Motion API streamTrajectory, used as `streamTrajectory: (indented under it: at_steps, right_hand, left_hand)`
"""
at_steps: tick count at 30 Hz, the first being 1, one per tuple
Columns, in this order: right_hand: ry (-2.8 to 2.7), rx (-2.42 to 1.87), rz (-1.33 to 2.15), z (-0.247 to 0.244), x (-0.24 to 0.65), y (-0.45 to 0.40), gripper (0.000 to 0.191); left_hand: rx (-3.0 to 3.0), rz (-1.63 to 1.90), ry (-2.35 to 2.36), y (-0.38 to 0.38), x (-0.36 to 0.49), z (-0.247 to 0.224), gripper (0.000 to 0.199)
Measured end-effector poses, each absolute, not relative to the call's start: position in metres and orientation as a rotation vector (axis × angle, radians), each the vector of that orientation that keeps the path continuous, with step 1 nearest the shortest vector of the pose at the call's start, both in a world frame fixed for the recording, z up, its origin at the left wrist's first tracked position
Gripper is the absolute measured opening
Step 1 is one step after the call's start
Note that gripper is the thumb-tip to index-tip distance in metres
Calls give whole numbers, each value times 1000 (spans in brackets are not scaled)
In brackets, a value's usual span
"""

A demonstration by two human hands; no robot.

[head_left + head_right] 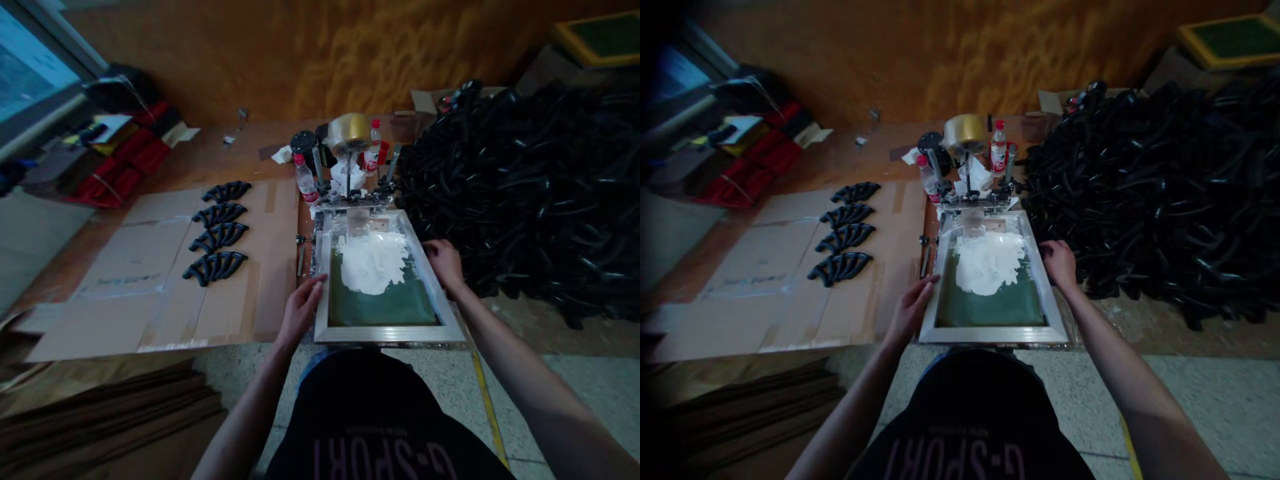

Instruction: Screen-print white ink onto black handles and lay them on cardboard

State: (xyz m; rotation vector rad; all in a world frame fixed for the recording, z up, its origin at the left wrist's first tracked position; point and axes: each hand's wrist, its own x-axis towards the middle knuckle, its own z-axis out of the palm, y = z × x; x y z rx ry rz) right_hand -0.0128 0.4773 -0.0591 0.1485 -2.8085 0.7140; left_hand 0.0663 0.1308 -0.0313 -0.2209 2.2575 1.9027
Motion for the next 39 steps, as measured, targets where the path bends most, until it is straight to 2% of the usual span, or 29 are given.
streamTrajectory:
  at_steps: [3, 5, 6, 11, 13, 16, 18, 21, 25, 29, 34, 37, 39]
  right_hand:
    - [-2701, 119, 669, -39, -40, 455, 44]
    - [-2720, 334, 601, -29, -56, 419, 63]
    - [-2757, 443, 554, -26, -62, 400, 63]
    - [-3025, 776, 353, -36, -50, 357, 16]
    - [-2989, 1008, 312, -44, -28, 364, 12]
    - [-2862, 1358, 364, -43, -1, 378, 17]
    - [-2863, 1449, 438, -38, 5, 381, 15]
    - [-2902, 1302, 445, -35, 5, 377, 10]
    - [-2760, 1279, 363, -48, 16, 373, 19]
    - [-2821, 1217, 480, -42, 4, 368, 18]
    - [-2870, 678, 532, 1, -70, 374, 56]
    - [-2758, 312, 662, 17, -98, 421, 48]
    - [-2708, 39, 765, 13, -97, 459, 39]
  left_hand:
    - [-237, 1745, 2297, 131, 72, -72, 70]
    - [-223, 1598, 2396, 132, 70, -91, 68]
    - [-206, 1531, 2438, 132, 68, -98, 67]
    - [-151, 1403, 2495, 129, 65, -108, 62]
    - [-155, 1405, 2496, 129, 65, -107, 61]
    - [-175, 1417, 2486, 129, 66, -107, 61]
    - [-187, 1425, 2483, 129, 67, -108, 61]
    - [-204, 1457, 2479, 129, 67, -109, 61]
    - [-234, 1538, 2446, 130, 67, -107, 60]
    - [-272, 1639, 2355, 130, 66, -97, 63]
    - [-260, 1897, 2095, 128, 66, -55, 70]
    - [-275, 2072, 2122, 132, 58, -14, 51]
    - [-204, 2196, 2211, 137, 44, 13, 46]
